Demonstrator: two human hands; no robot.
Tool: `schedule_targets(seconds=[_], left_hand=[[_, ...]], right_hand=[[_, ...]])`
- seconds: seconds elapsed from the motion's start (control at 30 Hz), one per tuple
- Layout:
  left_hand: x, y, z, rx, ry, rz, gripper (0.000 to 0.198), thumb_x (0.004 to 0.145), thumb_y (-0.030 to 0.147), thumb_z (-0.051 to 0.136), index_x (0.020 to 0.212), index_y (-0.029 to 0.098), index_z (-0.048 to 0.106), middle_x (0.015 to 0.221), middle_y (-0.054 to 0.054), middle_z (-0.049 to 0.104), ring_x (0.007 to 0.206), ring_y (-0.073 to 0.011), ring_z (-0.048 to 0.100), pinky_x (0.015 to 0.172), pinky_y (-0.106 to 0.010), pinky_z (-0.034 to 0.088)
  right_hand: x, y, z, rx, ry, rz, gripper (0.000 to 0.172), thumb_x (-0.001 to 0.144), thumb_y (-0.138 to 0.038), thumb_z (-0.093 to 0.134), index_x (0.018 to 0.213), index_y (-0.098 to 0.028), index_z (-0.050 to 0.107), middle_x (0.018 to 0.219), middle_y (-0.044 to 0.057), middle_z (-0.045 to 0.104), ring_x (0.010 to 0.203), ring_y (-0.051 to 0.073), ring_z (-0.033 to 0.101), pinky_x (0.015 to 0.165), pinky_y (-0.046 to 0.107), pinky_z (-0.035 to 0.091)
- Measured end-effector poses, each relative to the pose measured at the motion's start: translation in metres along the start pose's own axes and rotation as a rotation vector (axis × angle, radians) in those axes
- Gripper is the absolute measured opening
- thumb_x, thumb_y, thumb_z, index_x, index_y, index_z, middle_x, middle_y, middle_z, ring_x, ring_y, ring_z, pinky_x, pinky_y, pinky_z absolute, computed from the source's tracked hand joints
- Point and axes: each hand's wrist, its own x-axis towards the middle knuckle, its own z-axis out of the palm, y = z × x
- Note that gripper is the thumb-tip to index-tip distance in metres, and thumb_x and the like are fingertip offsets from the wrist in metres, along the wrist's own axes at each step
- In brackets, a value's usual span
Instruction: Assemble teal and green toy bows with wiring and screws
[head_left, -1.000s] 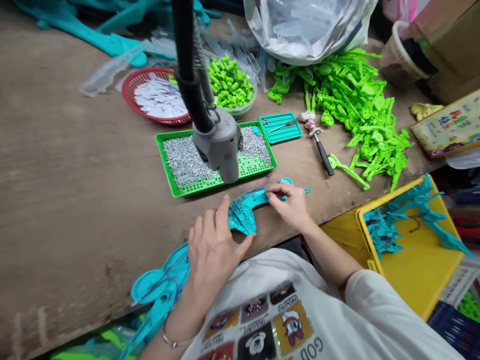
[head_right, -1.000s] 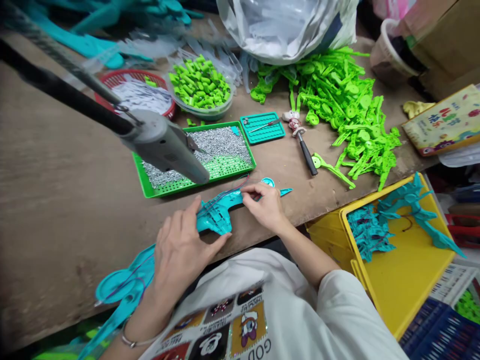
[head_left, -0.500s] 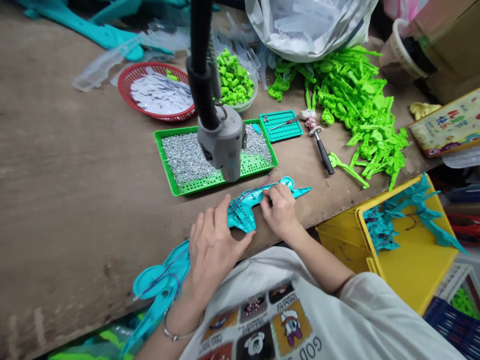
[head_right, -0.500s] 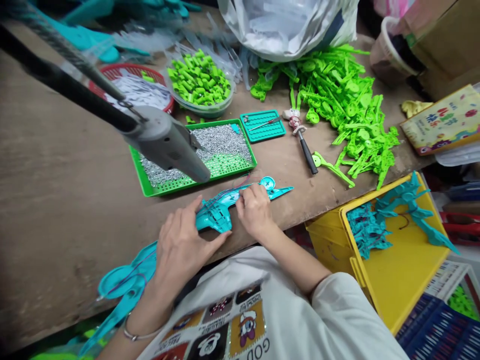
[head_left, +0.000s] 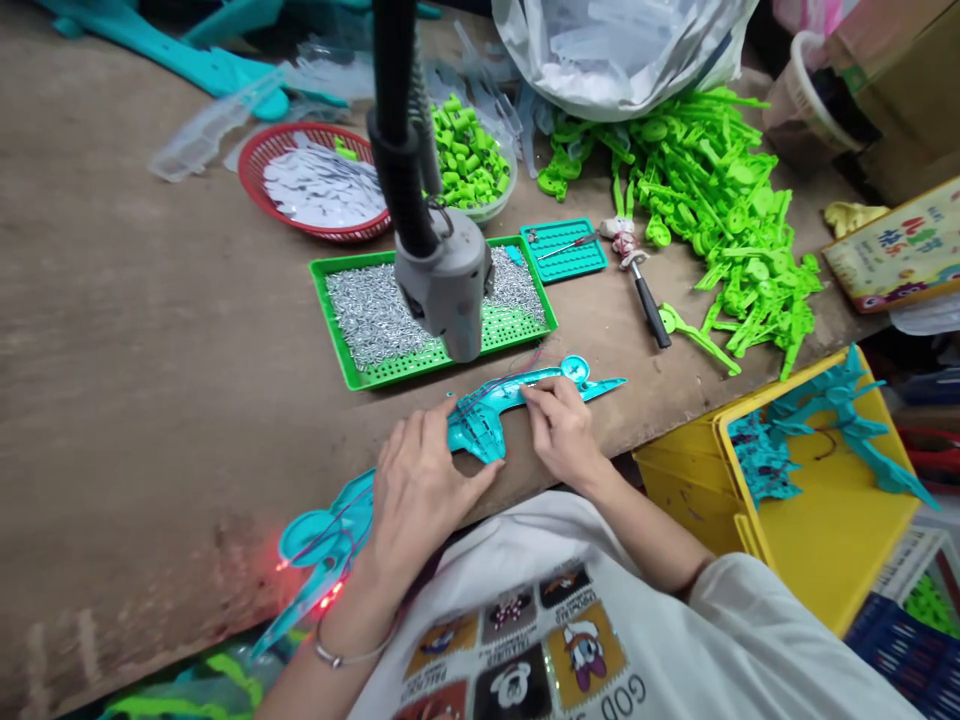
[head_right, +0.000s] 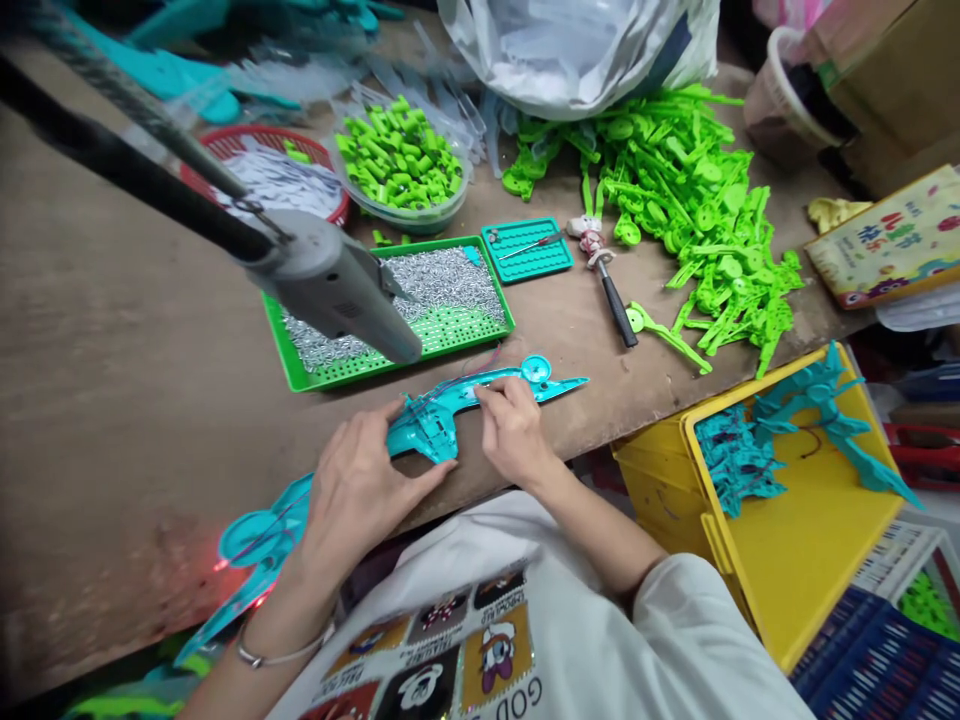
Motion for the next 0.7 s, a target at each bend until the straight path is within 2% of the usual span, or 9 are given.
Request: schedule_targets(seconds=[0.07,0.17,0.23,0.3,0.4,0.47,0.57,0.7], left_hand=[[0.002,-0.005,-0.001,0.011,-0.012,0.007,0.079,0.081,0.052,0.075,0.143,0.009,0.049,0.124,-0.019,0.066,0.115,-0.0396,0.061,0.1,-0.051,0.05],[0.005,-0.012,-0.001,0.022,-0.033,0.014,0.086,0.079,0.051,0.077,0.148,0.011,0.045,0.129,-0.02,0.064,0.12,-0.0413,0.06,0.102,-0.053,0.05],[0.006,-0.015,-0.002,0.023,-0.035,0.021,0.093,0.079,0.05,0.079,0.154,0.013,0.039,0.133,-0.02,0.063,0.122,-0.0415,0.059,0.103,-0.054,0.049],[0.007,-0.017,-0.003,0.026,-0.027,0.026,0.1,0.079,0.051,0.08,0.159,0.016,0.032,0.136,-0.02,0.061,0.124,-0.0418,0.058,0.103,-0.054,0.049],[0.008,-0.013,-0.008,0.024,0.022,0.044,0.103,0.077,0.057,0.082,0.159,0.019,0.033,0.142,-0.02,0.058,0.126,-0.0434,0.057,0.102,-0.055,0.048],[0.012,-0.004,-0.011,-0.028,0.088,0.089,0.095,0.08,0.06,0.079,0.156,0.02,0.039,0.144,-0.019,0.058,0.128,-0.0416,0.056,0.104,-0.053,0.047],[0.024,0.022,-0.01,-0.137,0.179,0.164,0.07,0.092,0.052,0.069,0.15,0.019,0.047,0.141,-0.016,0.062,0.127,-0.0352,0.058,0.107,-0.05,0.045],[0.046,0.059,0.0,-0.205,0.213,0.147,0.04,0.101,0.04,0.058,0.133,0.016,0.062,0.125,-0.012,0.072,0.118,-0.0307,0.064,0.105,-0.047,0.043]], right_hand=[[0.014,0.004,-0.016,0.021,-0.014,0.028,0.028,0.101,-0.017,0.049,0.116,-0.021,0.072,0.105,0.009,0.072,0.1,0.021,0.066,0.092,0.037,0.054],[0.039,0.018,-0.032,-0.161,0.002,0.15,0.025,0.094,-0.018,0.057,0.115,-0.02,0.071,0.112,0.01,0.075,0.108,0.027,0.064,0.099,0.046,0.049],[0.052,0.028,-0.033,-0.204,-0.073,0.225,0.025,0.09,-0.02,0.061,0.113,-0.021,0.071,0.112,0.008,0.076,0.107,0.029,0.065,0.1,0.049,0.047],[0.058,0.035,-0.029,-0.137,-0.151,0.245,0.021,0.09,-0.02,0.061,0.108,-0.023,0.072,0.106,0.005,0.079,0.102,0.026,0.068,0.099,0.046,0.048],[0.056,0.037,-0.026,-0.035,-0.096,0.199,0.016,0.092,-0.021,0.059,0.098,-0.024,0.074,0.098,0.003,0.08,0.094,0.022,0.071,0.095,0.039,0.05],[0.05,0.033,-0.029,0.0,-0.012,0.118,0.015,0.093,-0.022,0.06,0.095,-0.023,0.074,0.097,0.003,0.079,0.093,0.021,0.072,0.094,0.038,0.05],[0.039,0.026,-0.034,0.044,0.074,-0.069,0.014,0.094,-0.019,0.06,0.094,-0.023,0.073,0.095,0.003,0.079,0.094,0.02,0.073,0.092,0.039,0.05],[0.025,0.018,-0.038,0.041,0.112,-0.24,0.016,0.093,-0.015,0.061,0.098,-0.025,0.072,0.097,0.003,0.08,0.093,0.02,0.074,0.089,0.04,0.051]])
